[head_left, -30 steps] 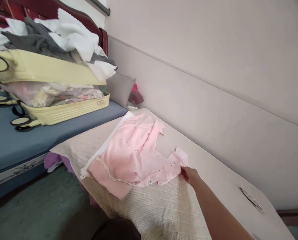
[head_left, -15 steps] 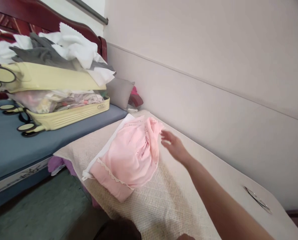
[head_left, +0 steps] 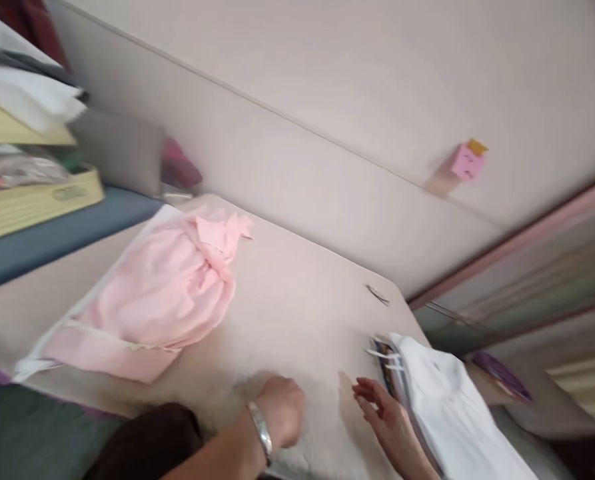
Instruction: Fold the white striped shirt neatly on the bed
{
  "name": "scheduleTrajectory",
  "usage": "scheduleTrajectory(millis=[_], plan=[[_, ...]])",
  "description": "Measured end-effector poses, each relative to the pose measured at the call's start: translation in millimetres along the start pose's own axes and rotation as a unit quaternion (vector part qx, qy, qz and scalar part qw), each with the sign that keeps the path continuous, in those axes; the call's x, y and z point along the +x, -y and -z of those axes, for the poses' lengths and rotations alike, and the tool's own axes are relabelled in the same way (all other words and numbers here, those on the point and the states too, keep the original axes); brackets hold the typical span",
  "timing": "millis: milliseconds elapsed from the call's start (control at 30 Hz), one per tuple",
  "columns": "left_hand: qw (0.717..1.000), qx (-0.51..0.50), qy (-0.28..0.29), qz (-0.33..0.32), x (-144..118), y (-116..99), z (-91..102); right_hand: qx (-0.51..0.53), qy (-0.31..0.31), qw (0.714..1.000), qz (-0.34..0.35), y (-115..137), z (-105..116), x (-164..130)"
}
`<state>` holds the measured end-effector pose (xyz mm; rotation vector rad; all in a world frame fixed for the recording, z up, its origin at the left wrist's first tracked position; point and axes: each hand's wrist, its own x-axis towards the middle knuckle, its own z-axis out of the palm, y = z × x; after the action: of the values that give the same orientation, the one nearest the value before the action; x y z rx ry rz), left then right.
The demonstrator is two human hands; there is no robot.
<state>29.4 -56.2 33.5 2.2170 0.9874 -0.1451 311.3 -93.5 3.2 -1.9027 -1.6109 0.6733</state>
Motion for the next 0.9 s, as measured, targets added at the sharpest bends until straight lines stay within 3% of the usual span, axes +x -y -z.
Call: scheduleTrajectory(millis=[100,167,233,300,400,600,733,900], plan=[[0.996,0.085,0.007,0.040,-1,-3,1.7,-0.105,-0.105,0.989,0.010,-33,73,17],[0.994,0.096,-0.006,0.050,-1,-4,0.5,-0.205,-0.156,0.966,-0.027,-52,119,41],[0.993,0.102,-0.004,0.066,1,-4,-1.1,-0.328,-0.157,0.928,-0.076,-67,156,69],[0.992,0.098,0.005,0.084,6,-3,-1.8,-0.419,-0.109,0.895,-0.103,-77,179,97],[0.992,0.076,0.012,0.104,14,2,-1.0,-0.462,-0.031,0.879,-0.111,-91,192,134],[0.991,0.049,0.019,0.121,29,12,1.2,-0.484,0.055,0.866,-0.116,-113,188,179],[0.992,0.044,0.015,0.121,32,13,2.3,-0.509,0.069,0.852,-0.097,-118,191,184],[0.993,0.046,0.009,0.110,28,11,2.8,-0.528,0.042,0.846,-0.065,-109,204,167]])
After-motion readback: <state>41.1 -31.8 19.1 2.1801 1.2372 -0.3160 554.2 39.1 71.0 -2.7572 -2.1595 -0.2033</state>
